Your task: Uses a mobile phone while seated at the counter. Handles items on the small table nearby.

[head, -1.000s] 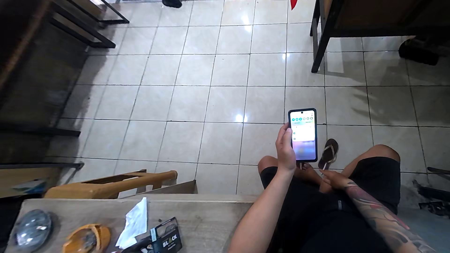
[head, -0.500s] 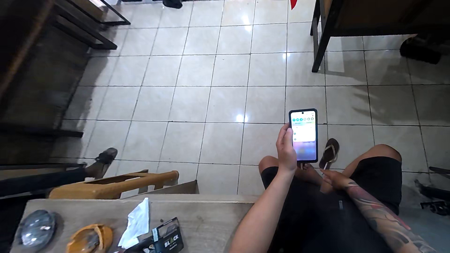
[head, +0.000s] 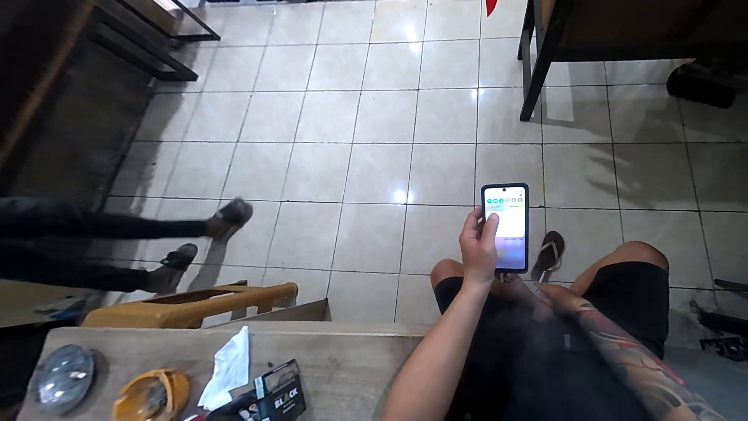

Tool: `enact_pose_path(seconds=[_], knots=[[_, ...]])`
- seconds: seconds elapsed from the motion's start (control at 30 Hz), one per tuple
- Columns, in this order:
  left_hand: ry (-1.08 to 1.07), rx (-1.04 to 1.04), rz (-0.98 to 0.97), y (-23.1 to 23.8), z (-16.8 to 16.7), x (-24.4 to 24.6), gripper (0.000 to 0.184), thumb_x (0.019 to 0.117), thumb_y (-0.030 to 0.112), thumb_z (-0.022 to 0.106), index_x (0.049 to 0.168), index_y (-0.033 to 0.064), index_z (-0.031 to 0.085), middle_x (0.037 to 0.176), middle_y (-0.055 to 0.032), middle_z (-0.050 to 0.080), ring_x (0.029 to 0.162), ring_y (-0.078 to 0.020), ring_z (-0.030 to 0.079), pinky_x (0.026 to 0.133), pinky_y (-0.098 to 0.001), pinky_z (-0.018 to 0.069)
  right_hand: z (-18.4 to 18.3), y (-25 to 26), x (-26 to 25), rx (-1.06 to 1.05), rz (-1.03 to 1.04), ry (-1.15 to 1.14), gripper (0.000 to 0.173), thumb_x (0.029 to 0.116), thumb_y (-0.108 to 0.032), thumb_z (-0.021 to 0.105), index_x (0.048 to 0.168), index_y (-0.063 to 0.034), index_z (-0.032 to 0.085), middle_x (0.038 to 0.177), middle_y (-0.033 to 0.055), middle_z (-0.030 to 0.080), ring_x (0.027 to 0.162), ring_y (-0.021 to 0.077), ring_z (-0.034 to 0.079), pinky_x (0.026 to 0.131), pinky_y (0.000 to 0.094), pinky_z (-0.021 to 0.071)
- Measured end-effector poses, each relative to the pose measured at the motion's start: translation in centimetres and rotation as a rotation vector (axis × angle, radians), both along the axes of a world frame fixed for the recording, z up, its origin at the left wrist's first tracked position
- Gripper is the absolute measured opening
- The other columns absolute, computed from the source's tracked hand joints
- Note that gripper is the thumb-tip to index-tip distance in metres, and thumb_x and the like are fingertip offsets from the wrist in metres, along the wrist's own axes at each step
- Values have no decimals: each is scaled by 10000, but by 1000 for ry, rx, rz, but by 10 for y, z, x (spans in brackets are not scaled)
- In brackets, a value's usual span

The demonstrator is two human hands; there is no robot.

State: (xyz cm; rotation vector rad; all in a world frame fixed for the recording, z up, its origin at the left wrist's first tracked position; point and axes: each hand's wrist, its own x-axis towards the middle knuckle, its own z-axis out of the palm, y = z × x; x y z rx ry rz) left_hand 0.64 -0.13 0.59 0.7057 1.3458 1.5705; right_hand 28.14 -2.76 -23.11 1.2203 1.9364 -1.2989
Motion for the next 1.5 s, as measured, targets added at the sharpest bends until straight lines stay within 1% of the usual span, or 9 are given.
enact_pose_path(seconds=[0.07,0.13,0.2,0.33,0.43,0.57,0.83,1.1,1.5], knots=[[-5,-35,-9,1,3,1,388,978,205,716,1327,84,599,1022,-149,735,839,-251,739,730,-409,637,3,0,-1,-3,5,-7,581,1087,-320,462,1627,-172,306,1562,161,476,1434,325,474,1193,552,353],[-7,-60,-34,1,5,1,586,861,182,844,1367,101,559,1058,-157,735,867,-269,747,744,-425,650,15,1,-5,-12,0,-14,572,1091,-306,454,1628,-175,306,1562,160,478,1430,332,478,1192,553,352],[-11,-46,-50,1,6,1,646,837,198,867,1385,110,536,1078,-159,733,889,-271,748,759,-427,651,18,1,-5,-6,5,-16,569,1091,-313,448,1627,-182,310,1560,158,481,1417,343,492,1181,561,365],[-53,39,-76,-2,0,-1,436,1055,302,567,1457,145,504,1143,-151,703,937,-269,722,802,-448,623,16,0,-5,0,-3,-7,570,1086,-304,455,1623,-171,318,1520,170,522,1383,350,526,1165,567,385],[-100,40,-62,-2,-4,-2,435,1082,328,450,1492,183,450,1158,-156,698,974,-272,716,827,-463,610,16,0,-6,2,17,-44,579,1090,-321,441,1635,-199,289,1536,153,511,1399,342,512,1168,580,375],[-174,61,-84,-2,-6,-3,471,1078,394,332,1476,182,467,1225,-143,672,1069,-258,682,891,-470,581,13,-1,-3,16,21,-12,581,1085,-310,461,1629,-178,305,1516,157,530,1377,345,532,1160,570,389],[-233,76,-125,-1,-6,-4,499,1063,383,358,1522,211,449,1295,-165,644,1117,-286,665,932,-493,564,18,1,-4,15,11,19,593,1071,-315,502,1618,-162,331,1526,166,517,1380,347,529,1160,572,392],[-222,139,-187,-2,-7,-6,555,1063,339,338,1597,195,378,1501,-128,531,1307,-289,572,1049,-518,507,15,1,-4,11,15,7,585,1079,-322,474,1622,-167,320,1530,167,513,1399,341,512,1171,566,381],[-235,118,-192,-3,-4,-5,587,1021,246,381,1606,214,357,1417,-161,584,1177,-278,645,974,-488,550,13,3,-4,3,22,4,595,1079,-306,477,1627,-152,304,1551,180,484,1420,350,486,1180,571,365]])
